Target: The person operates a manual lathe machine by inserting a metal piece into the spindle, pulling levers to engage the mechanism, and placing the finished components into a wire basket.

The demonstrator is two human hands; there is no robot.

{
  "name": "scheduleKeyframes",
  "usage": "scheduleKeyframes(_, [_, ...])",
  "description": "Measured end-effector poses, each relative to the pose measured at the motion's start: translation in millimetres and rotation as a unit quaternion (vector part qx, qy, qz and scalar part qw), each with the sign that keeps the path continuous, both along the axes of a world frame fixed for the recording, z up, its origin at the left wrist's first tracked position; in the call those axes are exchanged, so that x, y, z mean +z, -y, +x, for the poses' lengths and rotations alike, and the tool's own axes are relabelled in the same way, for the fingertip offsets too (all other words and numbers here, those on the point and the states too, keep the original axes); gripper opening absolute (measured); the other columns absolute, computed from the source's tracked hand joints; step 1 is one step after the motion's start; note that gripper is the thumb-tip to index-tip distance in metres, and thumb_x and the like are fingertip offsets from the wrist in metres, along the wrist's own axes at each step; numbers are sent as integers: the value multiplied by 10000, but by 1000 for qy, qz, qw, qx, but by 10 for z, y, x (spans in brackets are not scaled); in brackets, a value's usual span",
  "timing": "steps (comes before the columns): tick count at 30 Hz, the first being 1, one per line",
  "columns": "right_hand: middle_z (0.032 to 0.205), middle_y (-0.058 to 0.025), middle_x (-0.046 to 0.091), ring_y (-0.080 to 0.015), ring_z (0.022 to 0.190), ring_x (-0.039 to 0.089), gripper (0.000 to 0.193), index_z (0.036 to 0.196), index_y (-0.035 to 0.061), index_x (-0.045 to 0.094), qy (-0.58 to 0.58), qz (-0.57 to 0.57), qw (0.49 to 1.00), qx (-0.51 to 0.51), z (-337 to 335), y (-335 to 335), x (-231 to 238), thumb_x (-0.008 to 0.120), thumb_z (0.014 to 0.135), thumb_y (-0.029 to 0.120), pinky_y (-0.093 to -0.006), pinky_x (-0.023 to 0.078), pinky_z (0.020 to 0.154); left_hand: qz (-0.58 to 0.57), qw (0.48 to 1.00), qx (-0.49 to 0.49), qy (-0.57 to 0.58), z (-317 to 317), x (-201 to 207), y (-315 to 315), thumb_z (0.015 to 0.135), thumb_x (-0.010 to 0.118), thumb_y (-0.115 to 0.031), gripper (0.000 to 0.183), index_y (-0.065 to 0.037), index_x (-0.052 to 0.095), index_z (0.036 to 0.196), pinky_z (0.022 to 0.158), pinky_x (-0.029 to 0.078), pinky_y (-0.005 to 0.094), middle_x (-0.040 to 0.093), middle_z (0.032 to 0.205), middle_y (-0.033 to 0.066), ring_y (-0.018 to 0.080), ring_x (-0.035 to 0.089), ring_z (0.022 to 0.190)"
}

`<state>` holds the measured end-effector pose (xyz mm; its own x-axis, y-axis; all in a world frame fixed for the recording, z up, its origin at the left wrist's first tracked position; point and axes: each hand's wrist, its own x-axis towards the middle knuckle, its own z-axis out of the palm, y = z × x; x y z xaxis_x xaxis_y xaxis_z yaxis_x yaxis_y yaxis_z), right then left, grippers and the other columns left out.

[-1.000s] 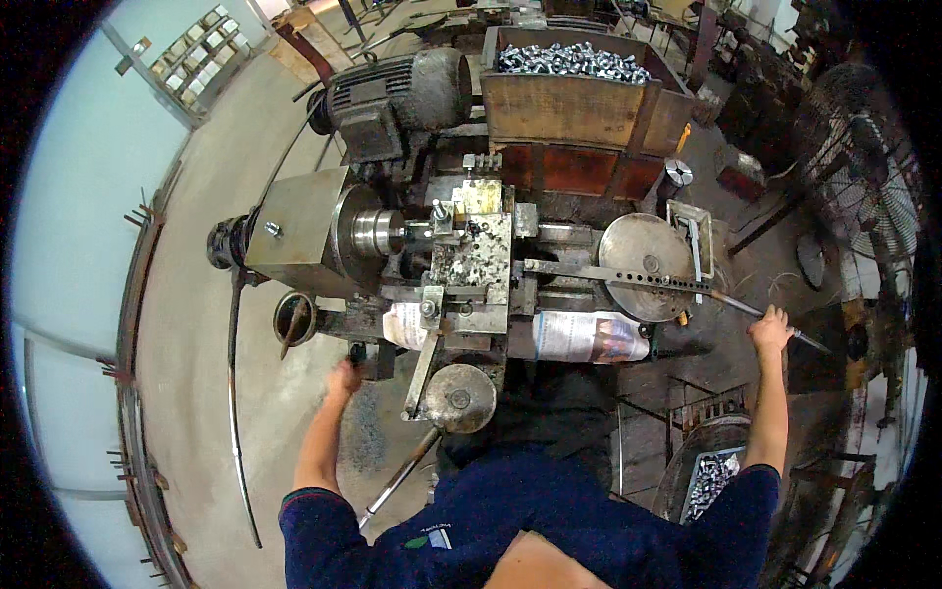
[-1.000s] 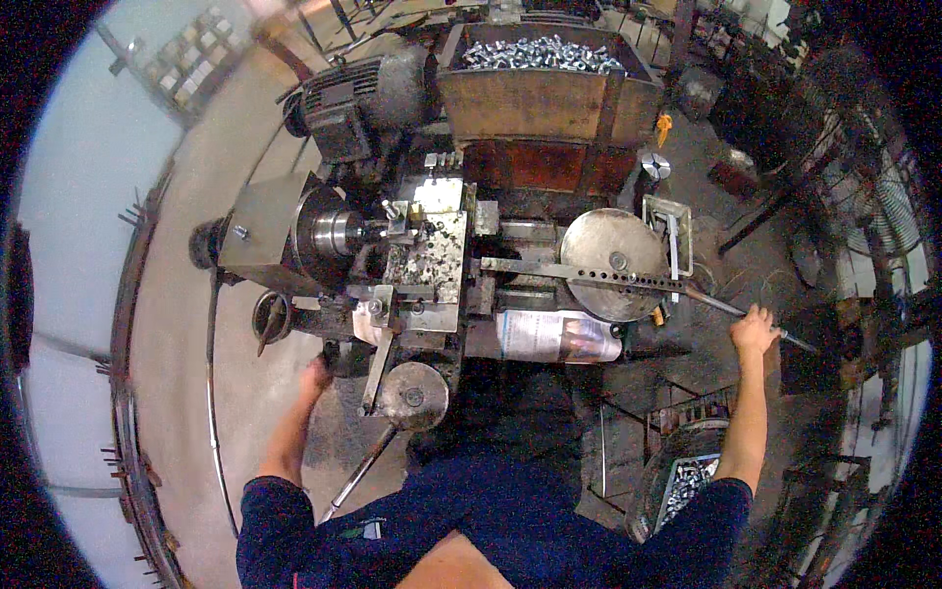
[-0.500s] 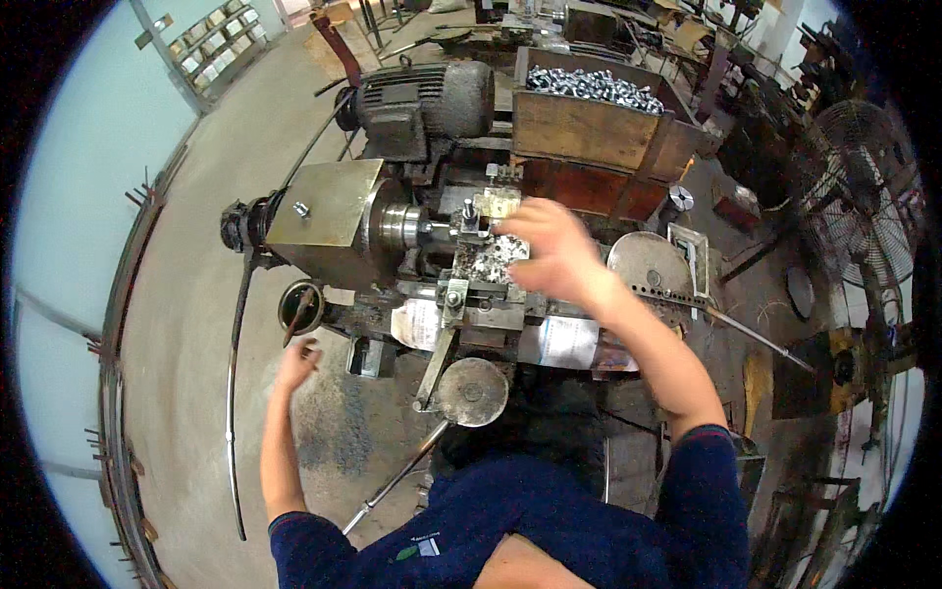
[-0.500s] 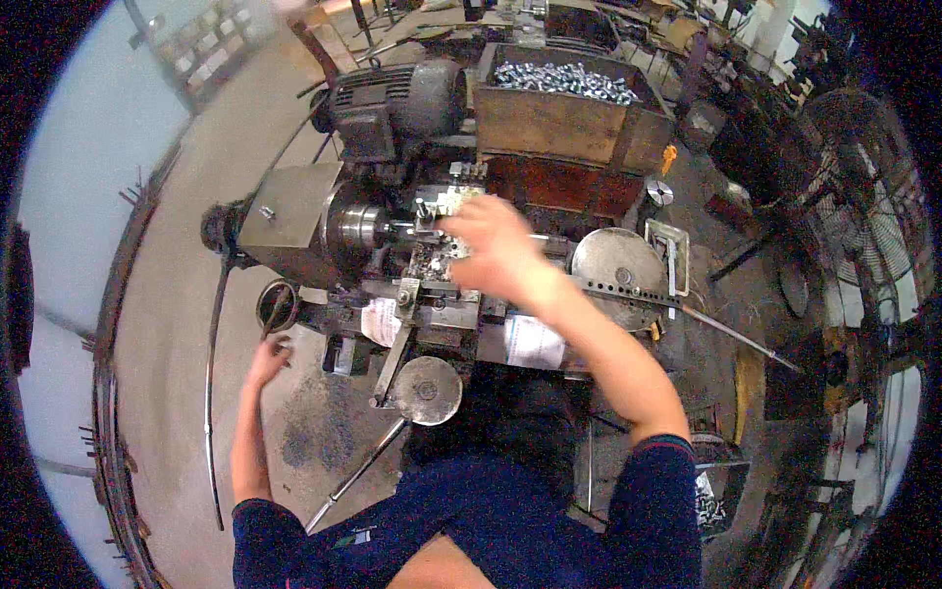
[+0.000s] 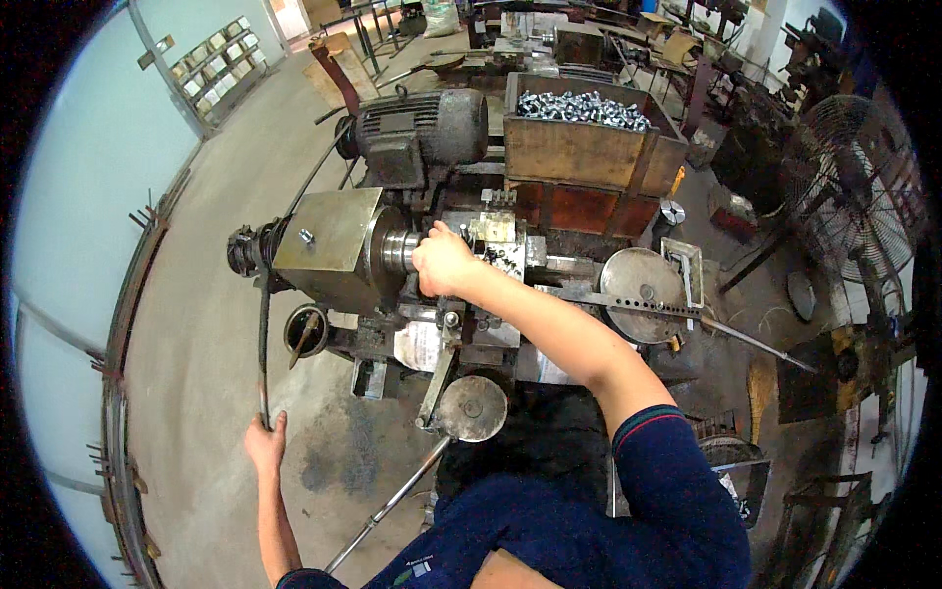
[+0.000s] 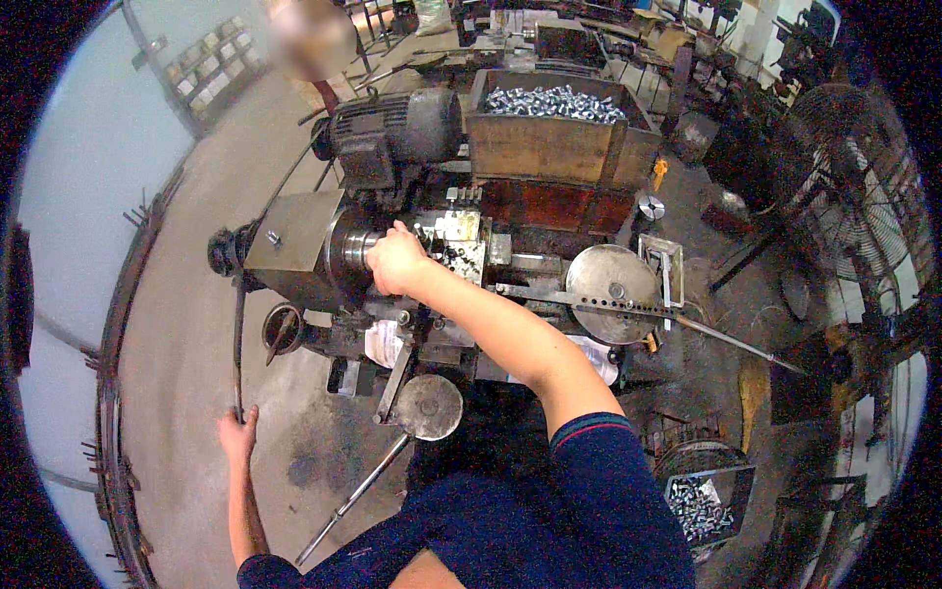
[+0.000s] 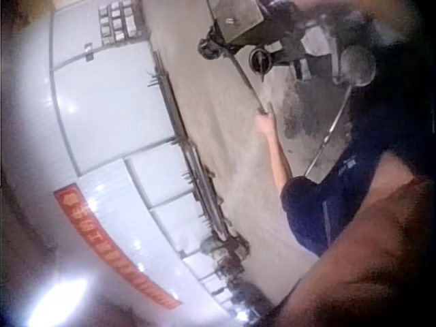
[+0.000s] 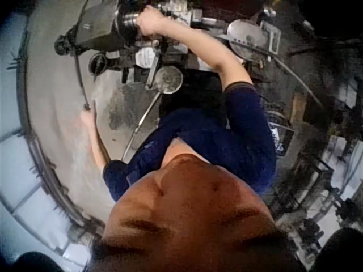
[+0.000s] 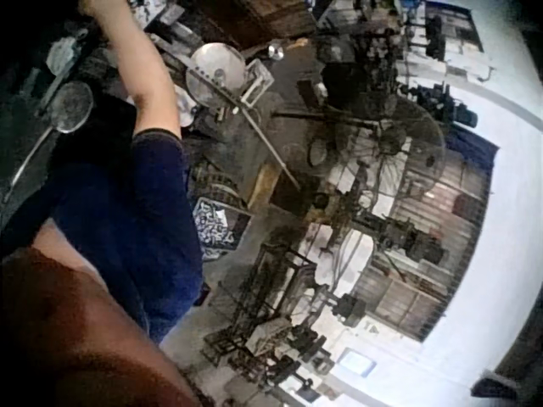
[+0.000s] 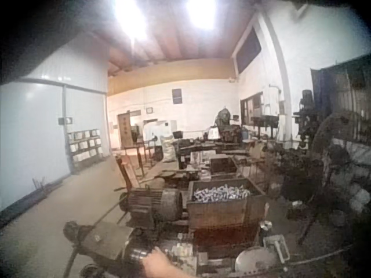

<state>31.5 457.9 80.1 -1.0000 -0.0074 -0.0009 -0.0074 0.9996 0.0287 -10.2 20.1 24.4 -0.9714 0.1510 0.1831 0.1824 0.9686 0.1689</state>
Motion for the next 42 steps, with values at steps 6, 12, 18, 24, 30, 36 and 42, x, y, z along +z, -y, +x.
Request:
scheduleKeyframes(6, [746,-137,629,-280,845,572,181,632,62,658,-95,-4,995,-4,237,-50,203,589,529,195,-417,313,970,319,910,-36,261,-504,-131,298,792,613,-146,217,60,547,819,448,489,308,535,537,90,179,576,480])
scheduleKeyframes(12, [773,-137,614,-322,849,558,191,656,73,659,-72,-85,978,-174,896,-867,915,608,551,223,-378,440,834,423,843,-48,329,-694,-286,348,794,599,-121,252,76,544,940,508,538,327,572,631,115,208,603,538])
scheduleKeyframes(18, [1339,-214,284,-407,1139,382,694,1243,147,441,-330,-31,915,-228,1201,-1497,1008,637,578,145,-438,393,932,425,848,-29,315,-668,-203,236,808,579,-137,321,93,492,1016,539,545,327,575,669,141,226,612,581])
scheduleKeyframes(24, [1334,-197,346,-353,1092,479,562,1089,52,571,-301,-232,910,-163,2053,-1258,367,601,538,159,-396,397,921,415,843,-45,338,-674,-94,171,818,581,-139,306,68,499,1028,590,536,346,591,725,135,221,620,655])
scheduleKeyframes(30, [1155,-162,531,-252,861,600,390,907,-24,628,-322,-183,819,-438,4198,-1476,-367,595,555,140,-319,472,746,404,834,-51,372,-907,-321,270,834,593,-218,361,18,484,1084,596,489,318,565,698,78,190,580,641])
scheduleKeyframes(36, [789,-169,635,-254,721,628,316,855,3,642,-172,-144,660,-717,6819,-826,-992,600,615,205,-313,490,669,431,833,33,345,-536,-321,-148,838,564,-261,496,18,438,1228,842,445,442,556,1009,213,312,563,906])
scheduleKeyframes(42, [975,-208,607,-310,985,569,324,857,7,646,-11,-116,460,-880,7678,-170,-1818,579,650,247,-356,445,865,435,839,74,319,-743,-536,-269,817,596,-261,515,6,431,1225,781,452,424,559,932,168,287,561,839])
